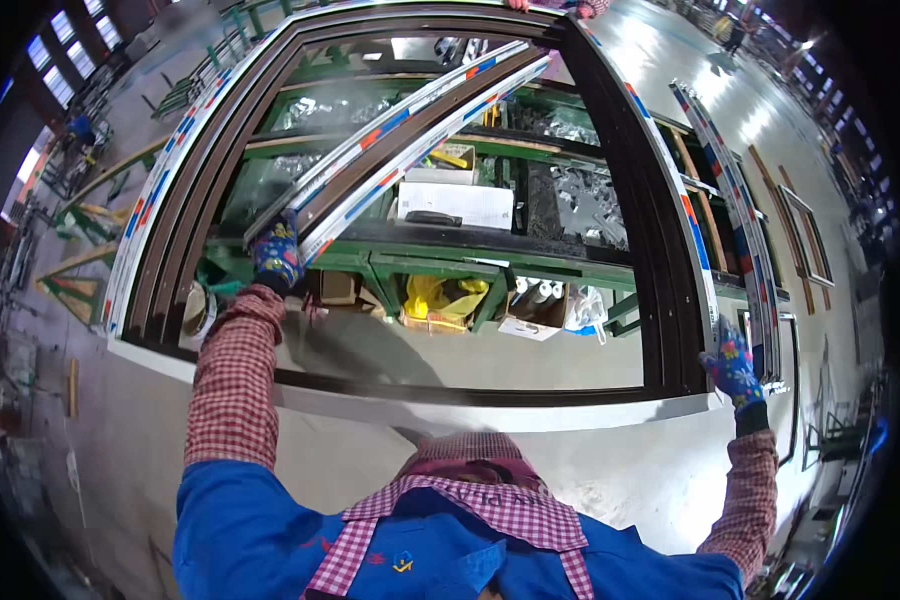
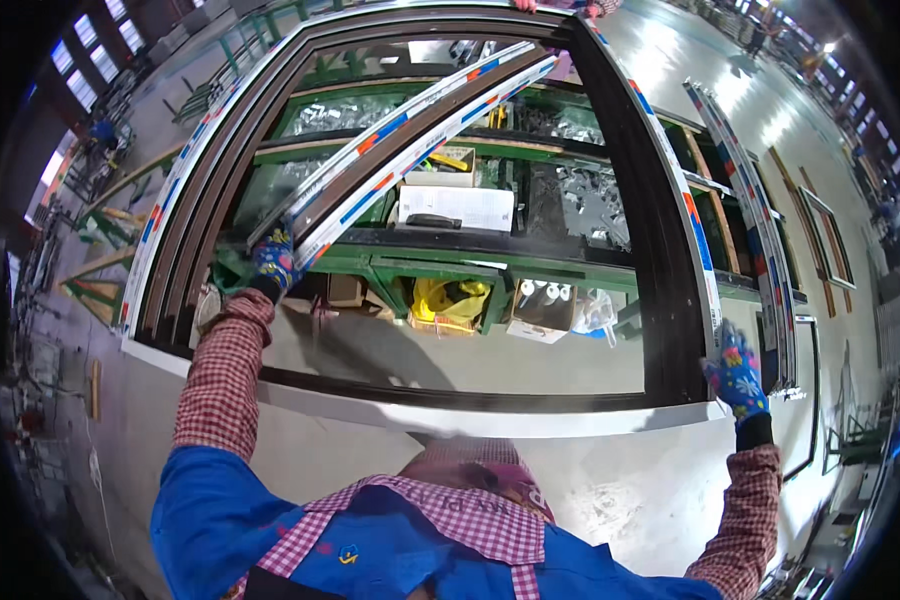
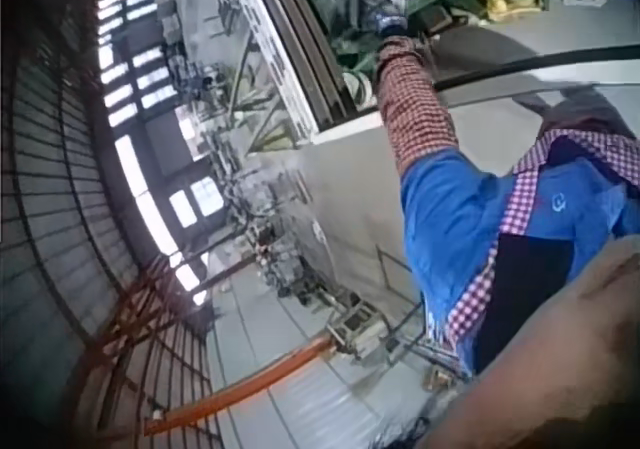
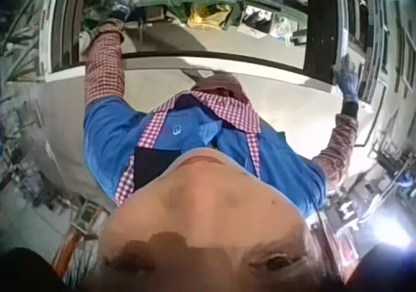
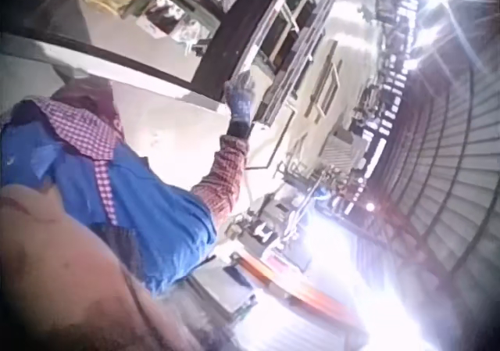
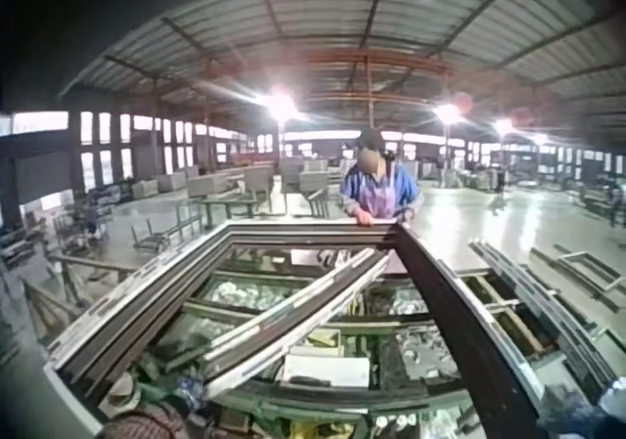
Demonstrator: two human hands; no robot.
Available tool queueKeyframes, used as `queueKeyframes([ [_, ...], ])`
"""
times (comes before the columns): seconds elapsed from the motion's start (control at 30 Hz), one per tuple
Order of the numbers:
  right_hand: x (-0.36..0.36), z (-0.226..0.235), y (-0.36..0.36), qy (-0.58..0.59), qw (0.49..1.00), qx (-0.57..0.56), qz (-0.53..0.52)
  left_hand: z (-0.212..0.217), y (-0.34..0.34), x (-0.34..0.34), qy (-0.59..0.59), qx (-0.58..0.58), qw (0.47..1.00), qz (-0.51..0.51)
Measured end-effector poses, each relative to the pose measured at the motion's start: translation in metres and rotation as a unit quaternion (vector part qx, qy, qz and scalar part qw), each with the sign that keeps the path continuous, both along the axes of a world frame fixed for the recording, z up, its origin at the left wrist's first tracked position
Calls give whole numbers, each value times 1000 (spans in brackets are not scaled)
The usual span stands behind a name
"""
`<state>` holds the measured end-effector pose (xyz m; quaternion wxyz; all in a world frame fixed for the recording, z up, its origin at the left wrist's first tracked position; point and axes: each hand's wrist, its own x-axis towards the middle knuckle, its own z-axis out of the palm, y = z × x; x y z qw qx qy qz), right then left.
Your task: The person assembles window frames by fitting aluminum frame pieces together by hand. They pick up individual frame pieces, align them with the corners of the existing structure, and press them into place before stacking the completed frames.
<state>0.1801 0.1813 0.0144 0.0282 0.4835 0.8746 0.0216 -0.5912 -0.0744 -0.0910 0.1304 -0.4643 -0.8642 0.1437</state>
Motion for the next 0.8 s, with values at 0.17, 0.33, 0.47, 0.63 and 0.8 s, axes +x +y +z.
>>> queueKeyframes([
  [0.17, -203, 66, -9, 127, 975, 140, 121, 17, -12, -13, -69, 101, 990, -67],
  [0.33, -454, 44, -8, 201, 935, 103, 274, 107, -80, -41, -72, 68, 981, -169],
  [0.47, -611, 7, -30, 272, 894, 152, 322, 234, -196, -68, -211, 94, 946, -228],
  [0.63, -759, -4, -106, 294, 851, 201, 386, 272, -380, -130, -199, 29, 980, 12],
  [0.8, -790, 24, -196, 311, 790, 187, 495, 233, -500, -204, -176, -19, 978, 108],
])
